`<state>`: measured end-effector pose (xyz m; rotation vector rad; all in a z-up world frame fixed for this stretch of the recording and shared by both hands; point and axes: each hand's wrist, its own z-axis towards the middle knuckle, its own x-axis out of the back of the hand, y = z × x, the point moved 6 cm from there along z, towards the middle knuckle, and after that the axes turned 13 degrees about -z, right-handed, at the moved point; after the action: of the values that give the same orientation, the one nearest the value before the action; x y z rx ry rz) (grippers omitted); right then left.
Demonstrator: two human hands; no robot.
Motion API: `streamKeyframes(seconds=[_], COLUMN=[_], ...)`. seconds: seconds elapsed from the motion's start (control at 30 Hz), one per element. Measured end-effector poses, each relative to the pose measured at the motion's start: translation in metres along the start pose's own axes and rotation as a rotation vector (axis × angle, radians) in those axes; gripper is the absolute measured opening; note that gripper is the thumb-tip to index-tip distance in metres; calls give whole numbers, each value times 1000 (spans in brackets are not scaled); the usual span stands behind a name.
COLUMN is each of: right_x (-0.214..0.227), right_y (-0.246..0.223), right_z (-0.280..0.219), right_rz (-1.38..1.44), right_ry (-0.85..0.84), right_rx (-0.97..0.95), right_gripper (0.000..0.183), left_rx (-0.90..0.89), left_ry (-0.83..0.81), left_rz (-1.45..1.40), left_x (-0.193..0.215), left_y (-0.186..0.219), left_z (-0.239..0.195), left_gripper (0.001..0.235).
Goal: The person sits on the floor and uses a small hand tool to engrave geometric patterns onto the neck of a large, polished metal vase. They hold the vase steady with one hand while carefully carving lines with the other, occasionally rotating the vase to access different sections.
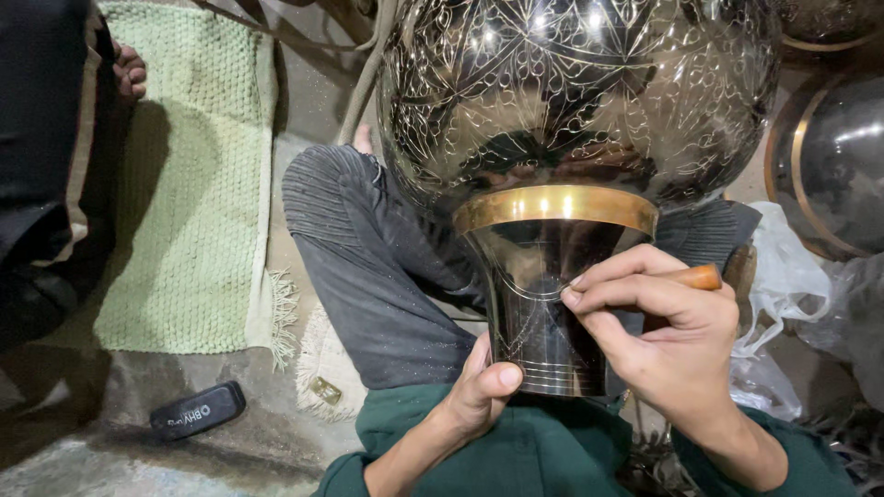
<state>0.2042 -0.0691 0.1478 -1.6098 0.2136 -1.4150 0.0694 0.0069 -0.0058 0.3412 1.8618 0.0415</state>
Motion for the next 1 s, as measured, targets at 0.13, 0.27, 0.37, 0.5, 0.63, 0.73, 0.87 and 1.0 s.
streamKeyframes(seconds=[0.13, 0.27, 0.37, 0.5, 0.63, 0.73, 0.87, 1.0], right_x=[0, 0, 0, 0, 1, 1, 1, 1], right_y=[-2, -5, -5, -5, -2, 1, 4, 6], right_z=[-1, -3, -4, -2, 0, 0, -1, -2], right_rz=[-1, -16, -24, -28, -10, -11, 28, 71], right_ry=[20, 41, 34, 15, -25, -36, -46, -50], right_rx=[27, 46, 40, 74, 110, 116, 115, 126], right_gripper=[15, 16, 16, 16, 17, 16, 16, 16], left_rx=[-12, -17, -12, -25, -34, -36, -17, -18], left_ry=[-15, -5, 27, 17, 11, 3, 21, 23], left_rz=[18, 17, 28, 37, 45, 39, 33, 39], left_x=[0, 0, 1, -1, -2, -3, -3, -5], left_y=[1, 0, 1, 2, 3, 3, 2, 3], left_z=[1, 0, -1, -1, 0, 0, 0, 0], left_gripper=[93, 93, 94, 94, 92, 90, 89, 89])
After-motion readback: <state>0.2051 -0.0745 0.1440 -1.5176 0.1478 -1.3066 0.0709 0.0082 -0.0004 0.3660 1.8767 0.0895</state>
